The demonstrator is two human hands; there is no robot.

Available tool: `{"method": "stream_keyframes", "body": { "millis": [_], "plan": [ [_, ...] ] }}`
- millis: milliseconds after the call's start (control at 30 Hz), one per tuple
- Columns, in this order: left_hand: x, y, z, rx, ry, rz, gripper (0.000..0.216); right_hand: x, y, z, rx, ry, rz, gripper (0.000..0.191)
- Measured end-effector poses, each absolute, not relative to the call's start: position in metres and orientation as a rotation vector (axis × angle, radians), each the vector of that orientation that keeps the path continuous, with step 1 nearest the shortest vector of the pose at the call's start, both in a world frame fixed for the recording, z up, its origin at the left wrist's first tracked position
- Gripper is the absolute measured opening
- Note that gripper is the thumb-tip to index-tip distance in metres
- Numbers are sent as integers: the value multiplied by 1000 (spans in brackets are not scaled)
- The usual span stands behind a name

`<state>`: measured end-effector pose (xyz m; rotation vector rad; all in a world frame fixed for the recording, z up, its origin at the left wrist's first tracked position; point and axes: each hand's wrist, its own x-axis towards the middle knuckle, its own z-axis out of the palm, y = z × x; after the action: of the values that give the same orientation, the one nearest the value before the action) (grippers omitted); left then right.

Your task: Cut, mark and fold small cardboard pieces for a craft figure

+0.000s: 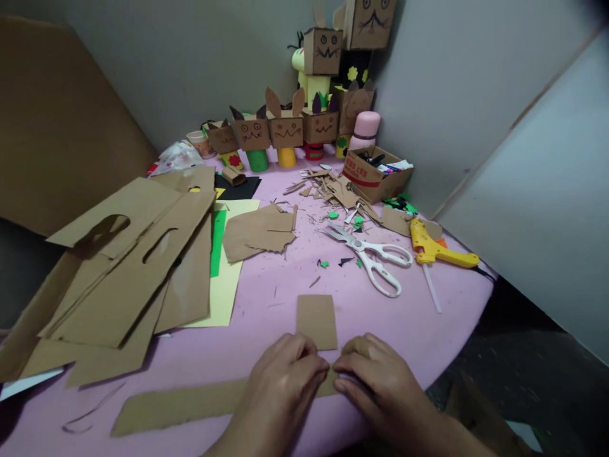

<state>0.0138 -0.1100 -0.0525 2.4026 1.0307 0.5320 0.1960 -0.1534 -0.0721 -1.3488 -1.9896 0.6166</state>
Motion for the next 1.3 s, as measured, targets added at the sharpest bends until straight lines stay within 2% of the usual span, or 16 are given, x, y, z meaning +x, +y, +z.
{"method": "stream_keyframes", "body": {
  "millis": [67,100,133,200,267,467,633,733,933,1300],
  "plan": [
    [7,-110,-52,2465,1037,557,11,194,-158,-76,-1403,-1987,535,16],
    [1,-110,-52,2497,1021,554,18,194,-159,-77,-1409,-1984,525,14],
    [-5,-110,-52,2536,1000,541,34,195,-159,-77,-1403,-1987,530,11],
    [-16,-110,-52,2604,987,478,61,198,-159,-76,-1380,-2013,546,27],
    [-24,-109,-53,2640,1016,415,68,200,-159,-75,-1383,-2051,527,44],
    [-25,-96,-59,2618,991,470,48,197,-160,-77,-1479,-2042,465,25],
    [-21,-89,-64,2594,920,585,22,196,-162,-80,-1516,-2012,436,35],
    [-18,-92,-64,2587,914,591,18,197,-161,-78,-1558,-2019,436,43],
    [-10,-96,-63,2570,903,644,13,196,-159,-74,-1586,-2002,468,32],
    [-4,-96,-59,2554,885,682,12,195,-158,-75,-1597,-1994,473,34]
  ]
}}
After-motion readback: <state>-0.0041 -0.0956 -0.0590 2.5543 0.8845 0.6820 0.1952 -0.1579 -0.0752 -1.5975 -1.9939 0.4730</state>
